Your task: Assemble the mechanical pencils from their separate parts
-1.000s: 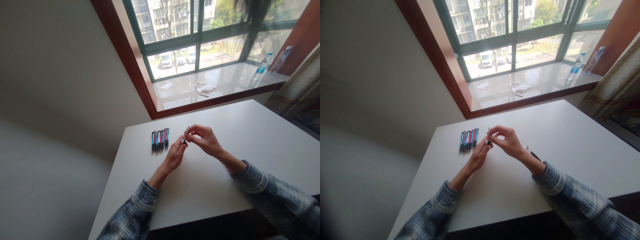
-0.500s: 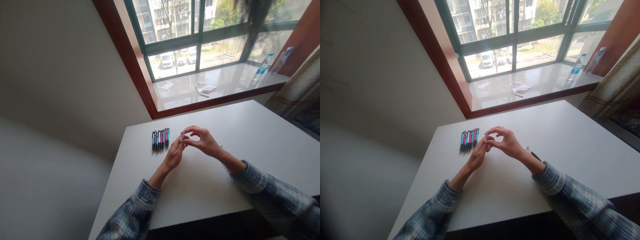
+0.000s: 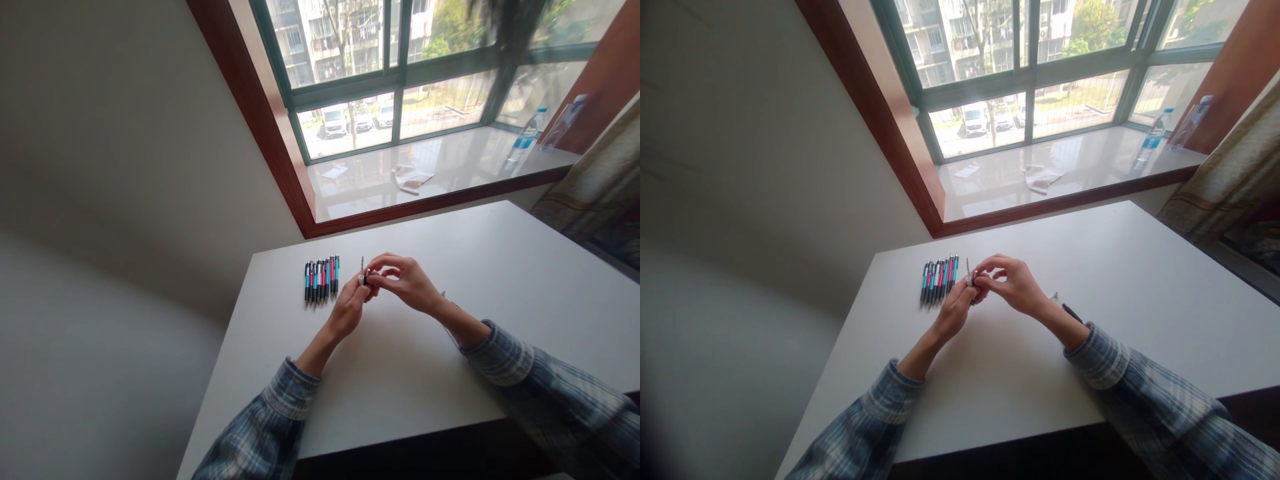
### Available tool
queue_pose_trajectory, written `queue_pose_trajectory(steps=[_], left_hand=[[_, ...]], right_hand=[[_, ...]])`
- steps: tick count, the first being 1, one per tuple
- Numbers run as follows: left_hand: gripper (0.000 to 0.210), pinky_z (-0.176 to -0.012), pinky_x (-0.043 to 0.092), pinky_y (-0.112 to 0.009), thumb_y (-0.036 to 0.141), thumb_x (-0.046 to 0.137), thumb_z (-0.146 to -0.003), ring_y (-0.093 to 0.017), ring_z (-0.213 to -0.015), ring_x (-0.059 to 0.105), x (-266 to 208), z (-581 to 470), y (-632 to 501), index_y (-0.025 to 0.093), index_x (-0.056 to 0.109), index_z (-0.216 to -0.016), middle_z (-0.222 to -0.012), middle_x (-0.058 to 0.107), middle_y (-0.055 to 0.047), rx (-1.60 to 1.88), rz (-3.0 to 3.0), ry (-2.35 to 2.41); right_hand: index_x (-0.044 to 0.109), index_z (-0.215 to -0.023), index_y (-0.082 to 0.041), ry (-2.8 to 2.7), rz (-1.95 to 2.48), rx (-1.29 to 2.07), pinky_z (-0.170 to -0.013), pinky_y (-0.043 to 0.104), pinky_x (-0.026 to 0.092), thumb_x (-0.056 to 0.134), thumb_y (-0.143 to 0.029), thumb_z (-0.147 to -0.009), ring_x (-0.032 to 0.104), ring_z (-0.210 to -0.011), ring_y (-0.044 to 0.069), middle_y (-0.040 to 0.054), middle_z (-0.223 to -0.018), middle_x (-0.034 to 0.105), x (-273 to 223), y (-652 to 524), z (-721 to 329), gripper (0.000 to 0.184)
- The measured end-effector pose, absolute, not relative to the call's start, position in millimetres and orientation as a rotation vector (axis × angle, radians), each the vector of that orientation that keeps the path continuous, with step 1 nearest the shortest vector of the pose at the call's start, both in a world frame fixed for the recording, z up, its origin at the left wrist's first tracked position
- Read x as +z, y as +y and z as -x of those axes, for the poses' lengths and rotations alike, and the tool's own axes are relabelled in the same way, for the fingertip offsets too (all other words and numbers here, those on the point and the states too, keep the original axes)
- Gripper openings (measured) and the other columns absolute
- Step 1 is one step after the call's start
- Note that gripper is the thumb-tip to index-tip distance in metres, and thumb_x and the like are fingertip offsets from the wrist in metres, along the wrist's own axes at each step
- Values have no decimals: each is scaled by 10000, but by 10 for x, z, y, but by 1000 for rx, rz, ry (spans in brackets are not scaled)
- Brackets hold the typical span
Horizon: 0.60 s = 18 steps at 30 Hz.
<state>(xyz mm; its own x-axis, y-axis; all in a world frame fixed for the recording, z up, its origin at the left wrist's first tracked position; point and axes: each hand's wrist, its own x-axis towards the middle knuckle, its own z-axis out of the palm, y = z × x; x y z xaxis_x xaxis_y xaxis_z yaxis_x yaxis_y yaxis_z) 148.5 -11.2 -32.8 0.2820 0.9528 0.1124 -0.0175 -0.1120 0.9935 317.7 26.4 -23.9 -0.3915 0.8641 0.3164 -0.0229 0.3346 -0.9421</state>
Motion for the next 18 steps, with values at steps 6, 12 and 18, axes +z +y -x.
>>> queue_pose_trajectory(steps=[6,12,18], left_hand=[[287,-704,406,-296,259,444,-935,-161,-813,533,-369,-1449,-105,139,586,-1154,-1001,641,-82,1080,-1418,981],[266,-630,359,-277,236,425,-950,-129,-632,426,-447,-1390,-133,151,582,-1147,-709,505,24,968,-1432,1006],[206,-607,325,-267,259,427,-984,-120,-614,365,-517,-1379,-157,166,578,-1089,-686,425,46,916,-1473,987]], right_hand=[[741,-1017,-206,-1456,744,1223,-801,351,611,799,-428,-867,734,-883,207,61,-989,762,-203,342,-3238,275],[758,-1056,-231,-1249,714,1155,-815,340,617,821,-399,-857,734,-870,188,46,-954,773,-133,391,-3300,268],[765,-1058,-240,-1236,697,1140,-812,342,628,825,-409,-852,742,-882,190,43,-965,776,-143,403,-3290,274]])
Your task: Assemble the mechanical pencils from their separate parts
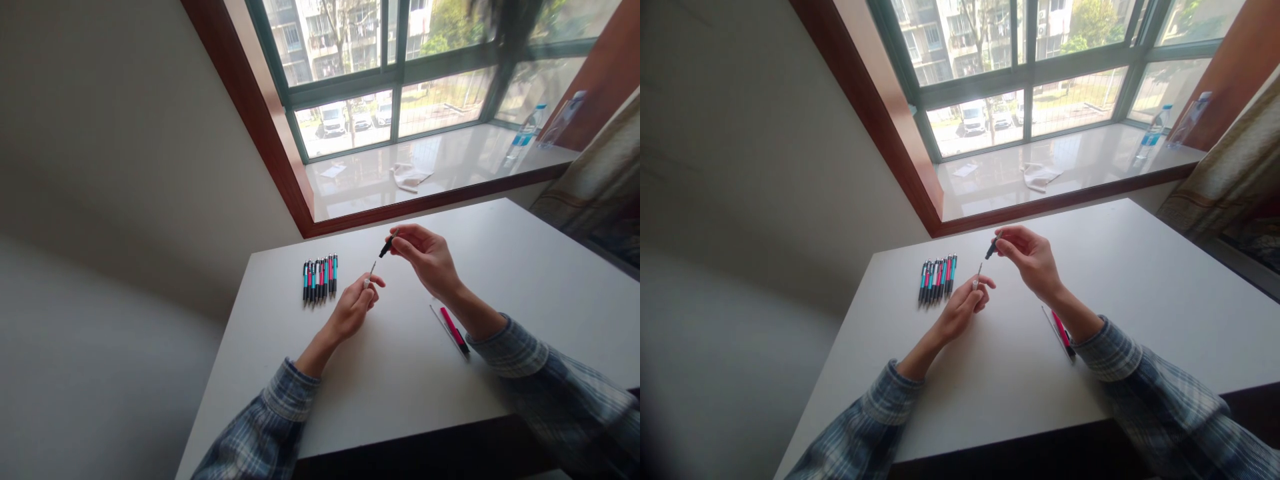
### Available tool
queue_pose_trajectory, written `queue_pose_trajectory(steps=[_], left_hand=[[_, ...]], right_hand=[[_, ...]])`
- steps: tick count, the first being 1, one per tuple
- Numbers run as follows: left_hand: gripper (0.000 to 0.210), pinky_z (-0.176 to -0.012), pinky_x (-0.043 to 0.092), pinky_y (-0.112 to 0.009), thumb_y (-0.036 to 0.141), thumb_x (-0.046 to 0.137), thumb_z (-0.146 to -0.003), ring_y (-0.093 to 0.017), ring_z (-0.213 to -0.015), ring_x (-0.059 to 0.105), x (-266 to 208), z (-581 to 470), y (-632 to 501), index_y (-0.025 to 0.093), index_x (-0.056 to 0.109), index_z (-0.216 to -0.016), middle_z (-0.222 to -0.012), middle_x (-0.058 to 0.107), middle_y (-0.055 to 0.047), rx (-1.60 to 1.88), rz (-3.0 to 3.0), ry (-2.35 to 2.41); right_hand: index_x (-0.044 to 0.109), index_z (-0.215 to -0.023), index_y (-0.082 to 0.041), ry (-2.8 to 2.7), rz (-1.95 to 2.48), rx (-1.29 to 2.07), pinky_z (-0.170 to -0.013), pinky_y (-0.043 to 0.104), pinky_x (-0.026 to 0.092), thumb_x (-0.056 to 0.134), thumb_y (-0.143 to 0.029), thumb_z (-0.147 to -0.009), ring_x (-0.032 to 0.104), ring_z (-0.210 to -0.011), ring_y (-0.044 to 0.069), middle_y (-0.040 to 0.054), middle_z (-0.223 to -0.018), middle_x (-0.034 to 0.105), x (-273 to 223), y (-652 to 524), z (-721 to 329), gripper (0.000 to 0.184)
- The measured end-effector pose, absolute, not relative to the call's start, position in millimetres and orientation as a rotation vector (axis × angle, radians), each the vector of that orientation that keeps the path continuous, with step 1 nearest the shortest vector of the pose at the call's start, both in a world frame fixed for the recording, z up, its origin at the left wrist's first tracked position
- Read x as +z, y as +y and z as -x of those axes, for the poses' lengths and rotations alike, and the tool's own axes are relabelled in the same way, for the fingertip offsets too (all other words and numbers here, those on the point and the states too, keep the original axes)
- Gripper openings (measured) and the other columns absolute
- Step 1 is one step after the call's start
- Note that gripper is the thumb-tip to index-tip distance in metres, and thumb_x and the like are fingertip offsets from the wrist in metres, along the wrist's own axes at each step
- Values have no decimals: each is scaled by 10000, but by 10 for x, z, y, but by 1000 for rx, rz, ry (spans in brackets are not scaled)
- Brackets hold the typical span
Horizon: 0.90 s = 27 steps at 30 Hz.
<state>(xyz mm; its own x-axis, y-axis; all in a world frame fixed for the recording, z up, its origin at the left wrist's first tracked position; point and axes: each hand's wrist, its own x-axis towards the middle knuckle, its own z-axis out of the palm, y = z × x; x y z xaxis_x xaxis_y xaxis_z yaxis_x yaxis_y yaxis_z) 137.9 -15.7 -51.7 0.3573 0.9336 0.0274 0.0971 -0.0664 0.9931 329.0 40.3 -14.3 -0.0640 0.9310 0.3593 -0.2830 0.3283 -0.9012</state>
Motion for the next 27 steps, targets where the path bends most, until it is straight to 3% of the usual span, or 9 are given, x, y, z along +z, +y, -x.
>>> queue_pose_trajectory(steps=[16,27], left_hand=[[211,-620,334,-261,288,435,-990,-126,-641,370,-491,-1382,-150,173,592,-1072,-716,419,40,875,-1526,1029],[296,-621,383,-260,383,462,-1001,-130,-651,423,-438,-1399,-146,159,645,-1063,-729,468,19,905,-1561,1101]], right_hand=[[741,-1034,-219,-1393,731,1183,-879,432,642,818,-508,-826,756,-921,243,67,-978,783,-39,295,-3258,364],[762,-1028,-204,-1501,662,1254,-899,389,636,829,-419,-839,753,-946,227,73,-1013,787,-120,300,-3249,294]])
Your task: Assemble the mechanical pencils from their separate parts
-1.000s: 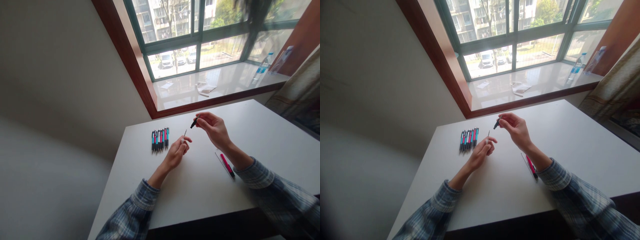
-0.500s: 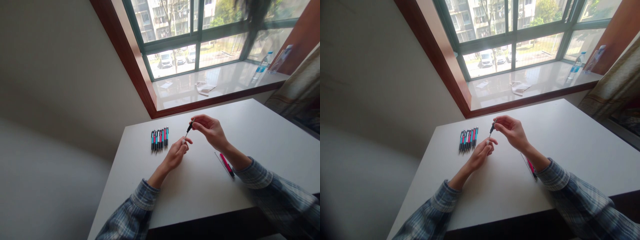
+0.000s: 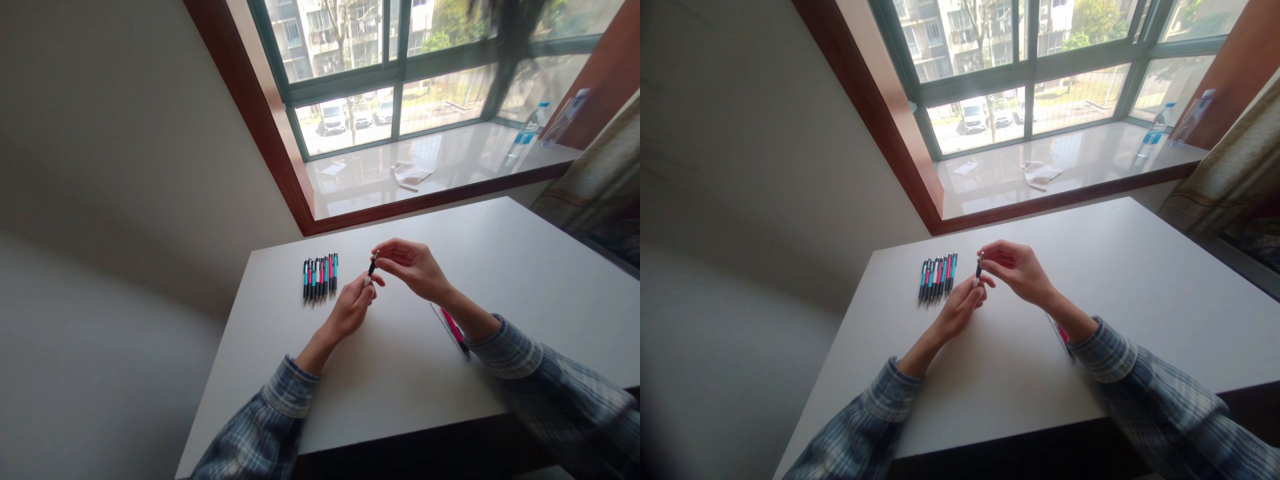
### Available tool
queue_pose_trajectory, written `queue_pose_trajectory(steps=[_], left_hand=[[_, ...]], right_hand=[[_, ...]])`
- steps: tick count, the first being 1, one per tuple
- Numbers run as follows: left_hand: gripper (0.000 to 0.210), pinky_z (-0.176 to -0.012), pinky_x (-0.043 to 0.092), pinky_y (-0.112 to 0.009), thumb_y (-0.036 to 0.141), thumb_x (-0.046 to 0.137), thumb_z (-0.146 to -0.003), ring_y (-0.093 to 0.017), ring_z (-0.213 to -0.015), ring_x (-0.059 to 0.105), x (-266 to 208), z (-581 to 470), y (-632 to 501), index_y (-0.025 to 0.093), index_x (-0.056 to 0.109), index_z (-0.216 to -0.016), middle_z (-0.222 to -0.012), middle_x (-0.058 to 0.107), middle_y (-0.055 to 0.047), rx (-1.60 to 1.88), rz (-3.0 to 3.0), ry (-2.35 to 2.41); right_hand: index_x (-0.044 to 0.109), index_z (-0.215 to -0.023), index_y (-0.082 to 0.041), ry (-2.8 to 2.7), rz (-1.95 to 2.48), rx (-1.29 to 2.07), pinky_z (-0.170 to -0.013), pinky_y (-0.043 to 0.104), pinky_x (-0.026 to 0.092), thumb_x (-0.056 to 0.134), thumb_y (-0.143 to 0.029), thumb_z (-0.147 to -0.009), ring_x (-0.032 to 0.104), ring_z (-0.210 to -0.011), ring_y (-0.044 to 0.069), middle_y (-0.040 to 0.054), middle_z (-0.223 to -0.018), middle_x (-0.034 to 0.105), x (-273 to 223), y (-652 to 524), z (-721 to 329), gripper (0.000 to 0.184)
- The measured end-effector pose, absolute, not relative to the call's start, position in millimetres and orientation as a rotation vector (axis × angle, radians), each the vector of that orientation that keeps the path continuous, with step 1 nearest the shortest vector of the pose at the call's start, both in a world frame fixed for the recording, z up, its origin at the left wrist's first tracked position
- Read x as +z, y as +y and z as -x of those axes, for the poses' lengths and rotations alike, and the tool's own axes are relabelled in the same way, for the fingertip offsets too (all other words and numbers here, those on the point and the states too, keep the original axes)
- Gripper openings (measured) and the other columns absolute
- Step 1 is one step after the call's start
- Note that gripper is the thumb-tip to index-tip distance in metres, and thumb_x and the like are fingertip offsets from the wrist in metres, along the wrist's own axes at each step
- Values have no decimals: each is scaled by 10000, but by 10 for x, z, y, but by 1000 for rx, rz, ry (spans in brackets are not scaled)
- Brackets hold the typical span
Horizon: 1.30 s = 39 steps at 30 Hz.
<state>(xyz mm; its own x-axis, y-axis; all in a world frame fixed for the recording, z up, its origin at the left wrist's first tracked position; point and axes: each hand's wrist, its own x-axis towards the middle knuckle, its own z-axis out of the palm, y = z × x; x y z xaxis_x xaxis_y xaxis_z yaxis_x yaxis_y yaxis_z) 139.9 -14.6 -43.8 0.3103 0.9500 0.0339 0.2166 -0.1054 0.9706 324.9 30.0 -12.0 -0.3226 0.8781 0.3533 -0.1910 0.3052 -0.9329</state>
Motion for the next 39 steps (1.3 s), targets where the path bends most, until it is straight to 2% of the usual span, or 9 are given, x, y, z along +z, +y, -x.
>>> queue_pose_trajectory(steps=[5,9,14,20,25,28,32,37,39], left_hand=[[312,-624,408,-263,404,479,-987,-134,-657,449,-433,-1406,-140,158,657,-1058,-732,493,10,907,-1557,1138],[318,-621,414,-262,402,472,-989,-138,-660,464,-426,-1412,-141,159,661,-1067,-738,505,3,918,-1555,1151],[326,-620,413,-265,406,457,-1005,-147,-669,482,-394,-1411,-156,168,670,-1073,-755,531,-7,915,-1615,1193],[321,-622,399,-256,370,417,-1034,-137,-672,491,-397,-1400,-157,176,661,-1107,-792,558,-5,888,-1687,1211],[348,-604,403,-250,424,437,-1028,-130,-644,482,-429,-1418,-143,163,658,-1094,-757,537,0,926,-1623,1175],[360,-596,403,-249,450,457,-1024,-130,-635,476,-440,-1422,-137,159,654,-1102,-745,527,2,952,-1593,1156],[337,-607,398,-253,419,424,-1050,-128,-647,483,-434,-1404,-136,172,637,-1135,-774,533,4,966,-1630,1165],[320,-619,388,-267,395,404,-1058,-142,-641,495,-407,-1392,-149,190,641,-1123,-748,545,9,899,-1775,1244],[315,-615,381,-272,390,395,-1060,-145,-628,494,-401,-1395,-154,193,638,-1099,-726,543,13,874,-1816,1271]], right_hand=[[758,-1030,-197,-1523,674,1302,-870,398,648,826,-460,-829,754,-936,238,79,-999,784,-119,283,-3235,338],[758,-1030,-202,-1547,667,1317,-774,387,650,819,-467,-836,749,-852,231,81,-978,779,-116,285,-3244,334],[767,-1099,-203,-1624,734,1252,-739,380,642,776,-497,-870,742,-805,225,75,-922,780,-106,288,-3252,373],[756,-915,-196,-1670,786,1181,-689,351,613,810,-530,-826,724,-721,207,53,-822,765,-99,287,-3248,350],[694,-861,-204,-1658,825,1177,-639,322,595,814,-550,-813,717,-709,201,42,-776,746,-102,289,-3253,369],[710,-945,-212,-1657,828,1185,-637,313,598,796,-542,-831,720,-727,201,39,-793,744,-93,282,-3256,360],[740,-1136,-225,-1697,773,1182,-710,328,612,750,-504,-882,728,-828,210,61,-927,759,-82,267,-3252,377],[737,-872,-194,-1678,822,1134,-684,347,607,775,-562,-846,705,-711,201,47,-770,725,-107,273,-3246,370],[719,-837,-194,-1679,840,1111,-678,346,604,795,-577,-820,707,-713,206,45,-749,719,-110,278,-3251,391]])
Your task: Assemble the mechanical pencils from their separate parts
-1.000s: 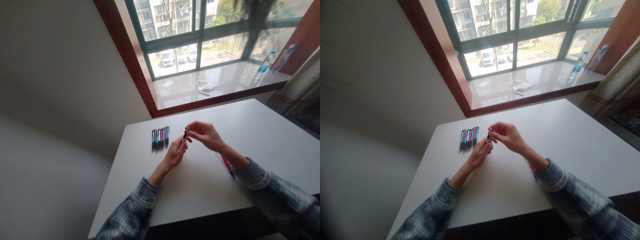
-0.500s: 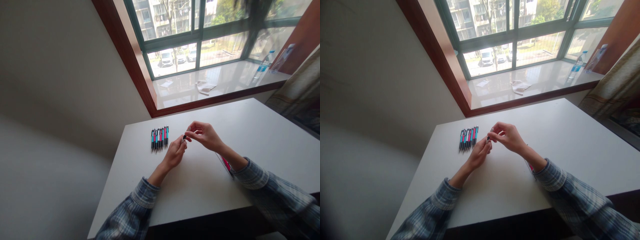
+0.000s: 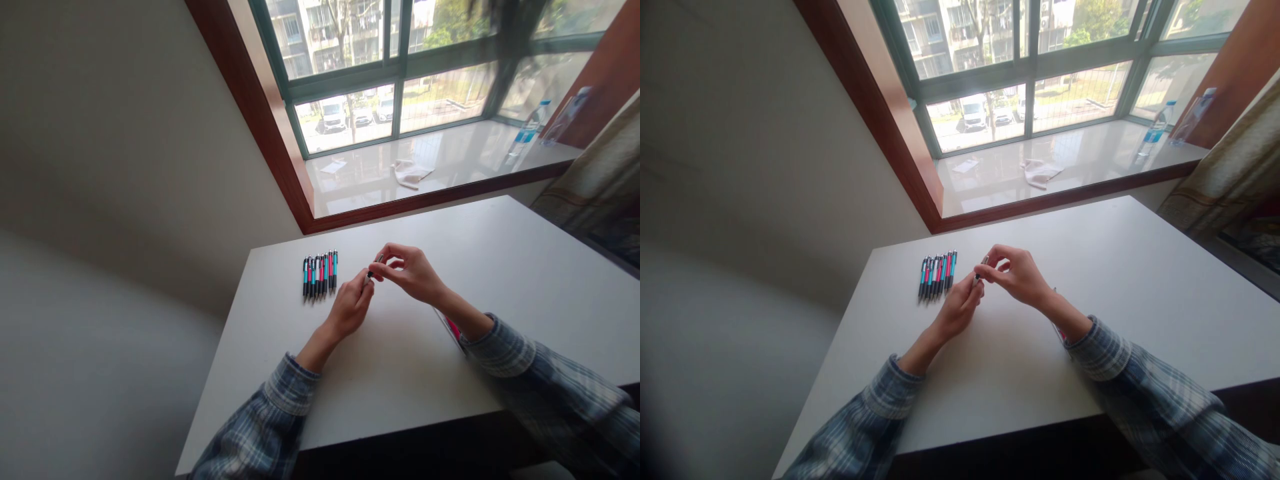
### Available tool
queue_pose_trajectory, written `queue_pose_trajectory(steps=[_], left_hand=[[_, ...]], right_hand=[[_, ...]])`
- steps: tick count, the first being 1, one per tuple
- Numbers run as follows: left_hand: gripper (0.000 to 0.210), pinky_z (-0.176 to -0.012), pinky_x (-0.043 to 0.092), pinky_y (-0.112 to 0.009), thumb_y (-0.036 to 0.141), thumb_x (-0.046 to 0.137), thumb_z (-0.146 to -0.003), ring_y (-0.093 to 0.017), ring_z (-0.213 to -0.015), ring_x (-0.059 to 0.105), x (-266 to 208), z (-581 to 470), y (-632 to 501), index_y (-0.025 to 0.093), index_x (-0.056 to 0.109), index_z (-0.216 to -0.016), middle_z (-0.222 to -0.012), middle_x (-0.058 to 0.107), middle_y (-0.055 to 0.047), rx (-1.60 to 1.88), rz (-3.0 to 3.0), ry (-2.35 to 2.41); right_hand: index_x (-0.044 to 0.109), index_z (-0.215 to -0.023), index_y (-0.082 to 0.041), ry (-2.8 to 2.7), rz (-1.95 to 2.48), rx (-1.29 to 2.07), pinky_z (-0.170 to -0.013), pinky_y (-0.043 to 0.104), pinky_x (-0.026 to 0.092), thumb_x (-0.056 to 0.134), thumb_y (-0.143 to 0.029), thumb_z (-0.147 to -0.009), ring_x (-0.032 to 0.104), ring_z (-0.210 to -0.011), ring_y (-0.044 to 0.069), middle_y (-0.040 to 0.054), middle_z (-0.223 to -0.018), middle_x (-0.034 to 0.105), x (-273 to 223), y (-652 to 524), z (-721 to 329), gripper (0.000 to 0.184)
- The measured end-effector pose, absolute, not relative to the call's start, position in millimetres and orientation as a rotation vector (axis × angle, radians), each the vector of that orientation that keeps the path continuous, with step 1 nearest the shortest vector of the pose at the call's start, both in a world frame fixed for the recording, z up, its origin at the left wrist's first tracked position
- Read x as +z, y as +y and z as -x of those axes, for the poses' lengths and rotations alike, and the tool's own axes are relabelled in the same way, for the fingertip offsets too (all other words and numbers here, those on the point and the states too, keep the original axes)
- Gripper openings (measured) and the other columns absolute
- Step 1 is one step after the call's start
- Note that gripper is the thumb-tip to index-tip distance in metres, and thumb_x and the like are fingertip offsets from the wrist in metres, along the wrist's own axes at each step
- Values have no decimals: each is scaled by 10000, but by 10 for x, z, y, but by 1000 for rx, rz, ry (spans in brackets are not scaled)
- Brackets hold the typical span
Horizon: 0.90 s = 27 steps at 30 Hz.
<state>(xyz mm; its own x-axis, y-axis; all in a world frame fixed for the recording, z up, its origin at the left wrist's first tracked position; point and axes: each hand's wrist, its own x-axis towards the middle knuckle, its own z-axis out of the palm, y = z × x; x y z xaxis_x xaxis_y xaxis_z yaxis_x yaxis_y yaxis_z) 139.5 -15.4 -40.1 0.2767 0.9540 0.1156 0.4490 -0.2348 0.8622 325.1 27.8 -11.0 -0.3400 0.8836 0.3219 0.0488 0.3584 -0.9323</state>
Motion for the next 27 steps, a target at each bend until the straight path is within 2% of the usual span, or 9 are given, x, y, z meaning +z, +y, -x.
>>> queue_pose_trajectory(steps=[4,6,9,11,14,18,20,23,27], left_hand=[[308,-622,387,-275,387,383,-1064,-150,-638,513,-396,-1399,-156,200,622,-1114,-743,557,9,885,-1826,1278],[305,-625,391,-276,385,382,-1064,-151,-642,521,-395,-1399,-154,205,618,-1134,-755,564,8,892,-1822,1277],[291,-621,386,-276,372,378,-1063,-150,-634,519,-401,-1400,-152,204,614,-1083,-738,561,11,876,-1838,1303],[281,-618,380,-276,367,375,-1064,-149,-628,517,-408,-1403,-151,202,602,-1051,-724,555,14,868,-1851,1318],[271,-618,377,-274,373,372,-1068,-149,-630,522,-412,-1404,-151,204,584,-1055,-726,555,18,876,-1861,1316],[264,-614,369,-272,353,371,-1064,-145,-618,511,-400,-1402,-157,205,581,-1002,-710,544,24,855,-1891,1333],[262,-606,358,-273,339,372,-1058,-144,-605,499,-392,-1402,-161,203,582,-979,-689,535,27,841,-1903,1354],[252,-606,356,-273,337,376,-1057,-148,-611,503,-388,-1400,-163,203,587,-1023,-692,538,27,845,-1908,1340],[264,-605,350,-273,349,378,-1058,-146,-611,497,-402,-1397,-160,201,588,-995,-690,531,27,850,-1911,1332]], right_hand=[[758,-1055,-217,-1729,805,1124,-703,342,607,754,-558,-865,719,-808,209,75,-951,752,-91,278,-3266,391],[771,-1045,-218,-1750,788,1121,-711,340,605,727,-545,-892,715,-803,199,83,-1000,744,-81,277,-3271,363],[769,-904,-206,-1745,810,1059,-718,355,604,765,-552,-859,713,-794,209,79,-946,743,-82,281,-3275,349],[770,-946,-217,-1746,822,1028,-769,381,610,785,-545,-842,719,-858,231,78,-970,755,-89,285,-3278,344],[760,-1083,-238,-1775,783,1047,-866,405,605,747,-488,-891,717,-975,237,78,-1105,753,-103,292,-3282,316],[734,-881,-206,-1779,807,986,-847,393,592,754,-452,-889,713,-959,235,75,-1044,747,-118,297,-3282,247],[726,-904,-211,-1787,823,947,-839,391,590,781,-443,-868,708,-952,235,67,-1025,744,-116,295,-3280,242],[734,-1022,-234,-1824,783,955,-833,379,592,749,-426,-900,695,-1016,238,73,-1121,733,-112,292,-3278,228],[695,-823,-210,-1819,807,896,-788,369,583,770,-458,-880,696,-913,225,65,-987,733,-126,305,-3278,266]])
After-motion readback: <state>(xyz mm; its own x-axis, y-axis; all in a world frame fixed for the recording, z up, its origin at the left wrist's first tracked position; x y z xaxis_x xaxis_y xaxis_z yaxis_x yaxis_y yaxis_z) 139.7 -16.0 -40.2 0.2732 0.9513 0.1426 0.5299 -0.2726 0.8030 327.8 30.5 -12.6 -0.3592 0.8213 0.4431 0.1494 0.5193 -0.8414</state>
